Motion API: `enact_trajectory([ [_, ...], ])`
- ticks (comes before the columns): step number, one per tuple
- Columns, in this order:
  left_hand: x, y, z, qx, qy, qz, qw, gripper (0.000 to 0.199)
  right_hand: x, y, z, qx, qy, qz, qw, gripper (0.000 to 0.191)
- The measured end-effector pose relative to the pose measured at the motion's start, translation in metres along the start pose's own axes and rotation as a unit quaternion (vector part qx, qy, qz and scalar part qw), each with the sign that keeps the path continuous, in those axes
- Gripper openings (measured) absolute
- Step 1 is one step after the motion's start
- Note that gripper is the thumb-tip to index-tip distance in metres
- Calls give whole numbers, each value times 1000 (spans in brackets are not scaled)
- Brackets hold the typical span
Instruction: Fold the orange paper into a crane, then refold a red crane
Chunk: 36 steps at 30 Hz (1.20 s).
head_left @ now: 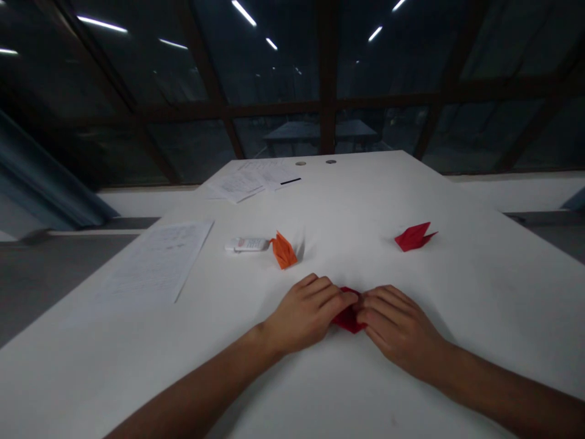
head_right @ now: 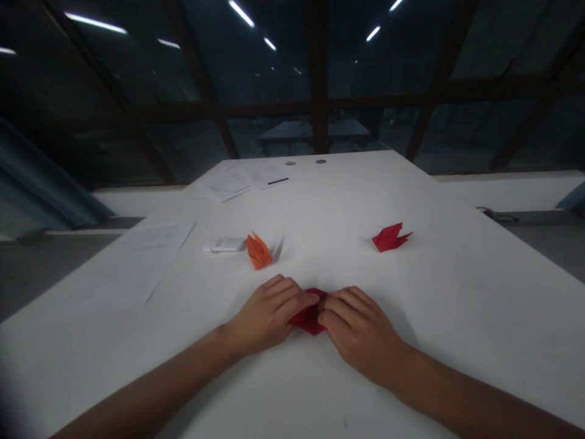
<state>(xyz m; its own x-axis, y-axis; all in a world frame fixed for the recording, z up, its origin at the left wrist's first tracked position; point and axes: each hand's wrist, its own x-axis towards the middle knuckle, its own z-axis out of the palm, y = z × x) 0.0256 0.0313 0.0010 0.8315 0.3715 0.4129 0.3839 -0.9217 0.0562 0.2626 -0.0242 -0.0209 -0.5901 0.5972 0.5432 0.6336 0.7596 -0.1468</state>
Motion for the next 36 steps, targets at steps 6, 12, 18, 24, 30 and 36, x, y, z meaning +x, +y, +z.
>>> enact_trajectory([
  [6,4,-1,-17,-113,-145,-29,983,78,2,-6,-1,-10,-73,39,996,17],
  [12,6,3,-18,-86,-131,-12,988,21,6,-12,-6,36,-72,65,995,9],
  [18,7,6,-14,-75,-128,-28,989,14,6,-10,-1,73,-58,123,988,10],
  [24,7,7,-10,-145,-125,-99,977,15,5,-5,2,87,-58,164,981,16],
  [30,3,5,-8,-153,-104,-127,975,35,7,-7,2,99,-48,208,972,33],
  [36,0,0,-4,-166,-89,-161,969,61,8,-6,2,112,-48,246,962,47],
])
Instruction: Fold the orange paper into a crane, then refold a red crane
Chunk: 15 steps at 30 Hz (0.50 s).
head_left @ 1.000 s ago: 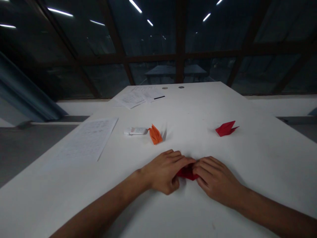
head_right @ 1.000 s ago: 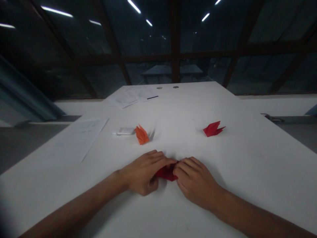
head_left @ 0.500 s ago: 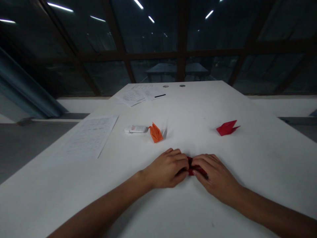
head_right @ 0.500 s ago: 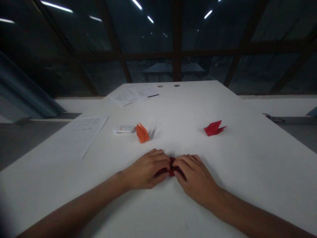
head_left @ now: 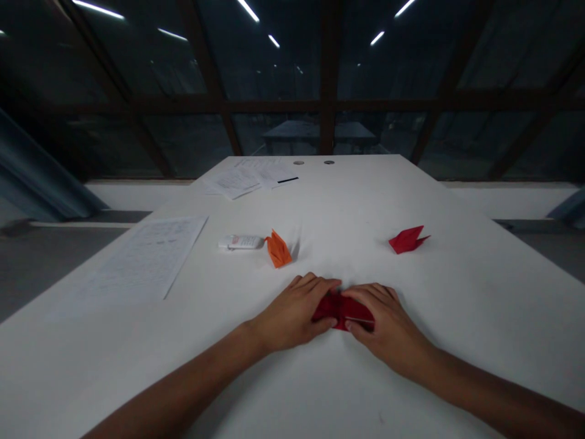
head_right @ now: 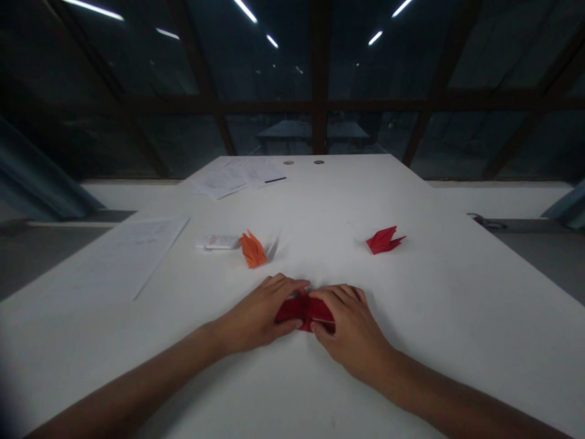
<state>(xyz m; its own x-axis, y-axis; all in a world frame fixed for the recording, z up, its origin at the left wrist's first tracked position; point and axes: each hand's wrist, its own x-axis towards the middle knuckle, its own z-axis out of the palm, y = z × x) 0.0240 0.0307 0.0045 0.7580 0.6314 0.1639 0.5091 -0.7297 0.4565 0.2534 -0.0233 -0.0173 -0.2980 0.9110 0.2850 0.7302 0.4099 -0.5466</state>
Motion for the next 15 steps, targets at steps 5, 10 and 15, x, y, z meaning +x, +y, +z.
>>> enact_trajectory([
  [5,3,-2,1,-39,-1,17,999,53,3,-3,-4,15,-9,33,999,30],
  [10,4,-4,2,-55,2,21,998,51,1,-3,-5,4,0,24,1000,27],
  [15,6,-3,-1,-55,-9,28,998,38,-2,0,-5,-22,0,-58,998,29],
])
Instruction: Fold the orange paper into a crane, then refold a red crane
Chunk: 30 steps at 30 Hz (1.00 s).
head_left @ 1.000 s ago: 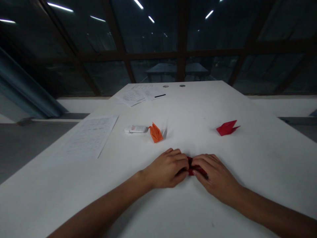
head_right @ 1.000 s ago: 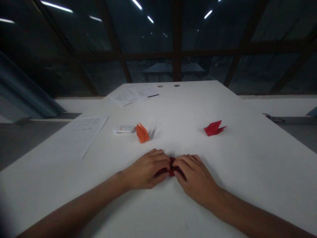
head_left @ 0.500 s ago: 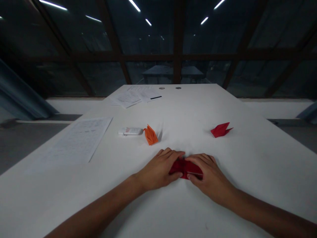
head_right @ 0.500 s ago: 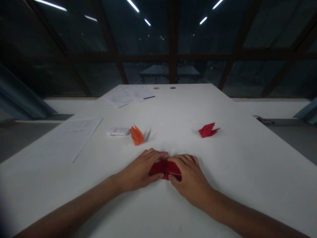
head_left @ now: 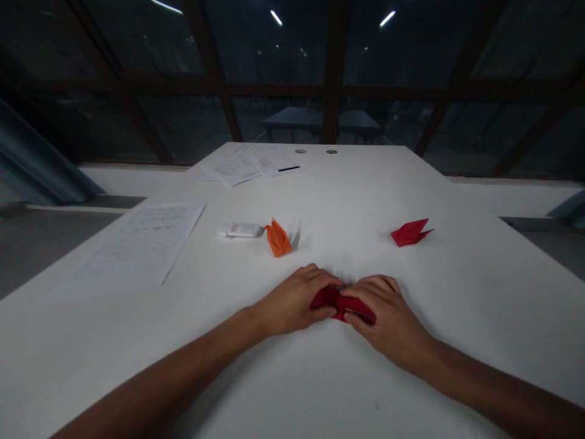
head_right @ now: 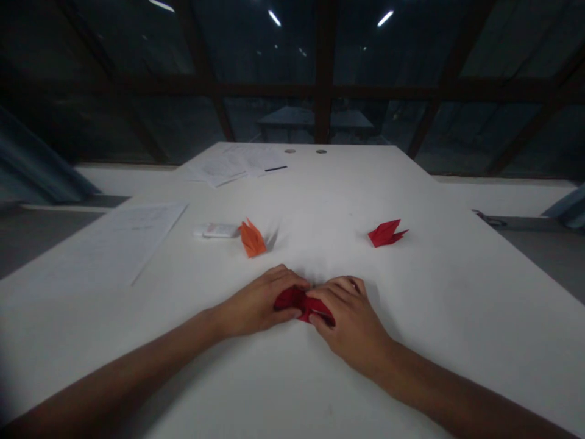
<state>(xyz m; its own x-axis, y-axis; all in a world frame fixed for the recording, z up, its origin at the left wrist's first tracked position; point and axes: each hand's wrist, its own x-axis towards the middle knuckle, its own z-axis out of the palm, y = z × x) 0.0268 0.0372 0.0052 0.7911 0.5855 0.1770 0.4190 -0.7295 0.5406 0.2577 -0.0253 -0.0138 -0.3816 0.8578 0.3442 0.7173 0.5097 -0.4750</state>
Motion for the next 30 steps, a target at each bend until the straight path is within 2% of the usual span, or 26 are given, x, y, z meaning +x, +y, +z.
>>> enact_trajectory([
  [2,1,1,-2,6,-12,13,1000,23,-1,0,-1,-13,1,-41,999,16],
  [4,1,1,-4,15,-16,26,999,17,-1,-1,-2,-32,1,-64,997,10],
  [13,-3,3,-4,92,-12,57,994,18,-5,-5,-5,-164,-55,-172,970,23],
  [15,-3,3,-5,92,-12,64,994,18,-5,-4,-3,-158,-58,-163,972,20],
  [21,-2,-2,-3,112,-16,94,989,31,-4,-1,2,-81,-23,-46,995,5],
  [25,-2,-4,-1,110,-13,103,988,30,-4,-3,-1,-55,-35,-36,997,15],
  [30,-2,-4,-1,84,-6,107,991,24,-2,-6,-3,-21,-41,-23,999,7],
])
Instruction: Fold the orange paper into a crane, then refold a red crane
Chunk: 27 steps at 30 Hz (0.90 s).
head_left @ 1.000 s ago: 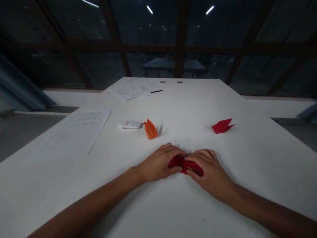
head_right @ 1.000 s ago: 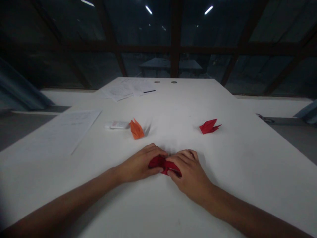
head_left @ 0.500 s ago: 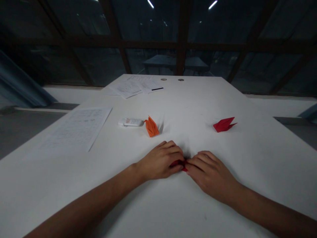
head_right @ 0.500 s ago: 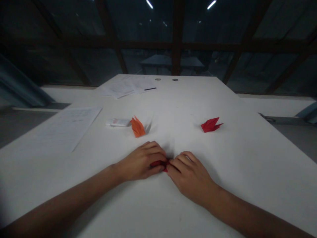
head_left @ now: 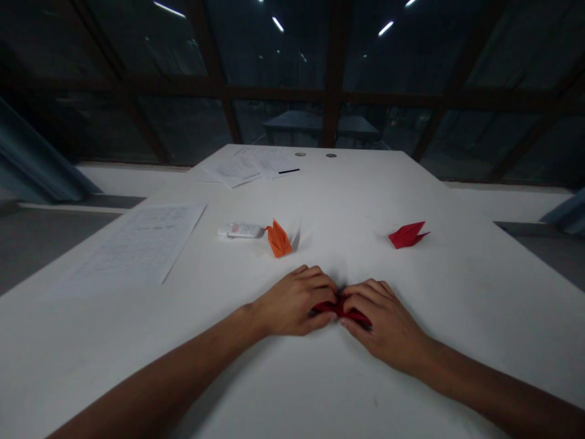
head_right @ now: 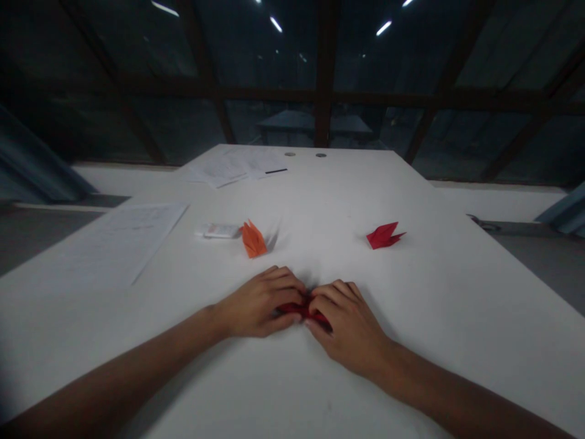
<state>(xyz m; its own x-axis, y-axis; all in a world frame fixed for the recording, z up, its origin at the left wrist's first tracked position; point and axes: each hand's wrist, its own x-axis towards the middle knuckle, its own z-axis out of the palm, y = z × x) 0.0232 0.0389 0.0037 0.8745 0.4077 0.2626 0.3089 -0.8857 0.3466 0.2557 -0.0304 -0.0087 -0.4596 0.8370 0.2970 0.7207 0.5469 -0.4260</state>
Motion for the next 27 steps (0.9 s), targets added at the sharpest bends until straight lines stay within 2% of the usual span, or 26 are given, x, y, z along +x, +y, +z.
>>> enact_trajectory([
  [12,0,1,1,-64,10,-25,998,13,1,4,-1,86,-11,40,995,10],
  [18,0,0,2,-72,5,-25,997,14,4,1,-3,85,-22,39,995,9],
  [27,0,0,2,-55,1,-22,998,18,3,2,1,83,3,43,996,9],
])
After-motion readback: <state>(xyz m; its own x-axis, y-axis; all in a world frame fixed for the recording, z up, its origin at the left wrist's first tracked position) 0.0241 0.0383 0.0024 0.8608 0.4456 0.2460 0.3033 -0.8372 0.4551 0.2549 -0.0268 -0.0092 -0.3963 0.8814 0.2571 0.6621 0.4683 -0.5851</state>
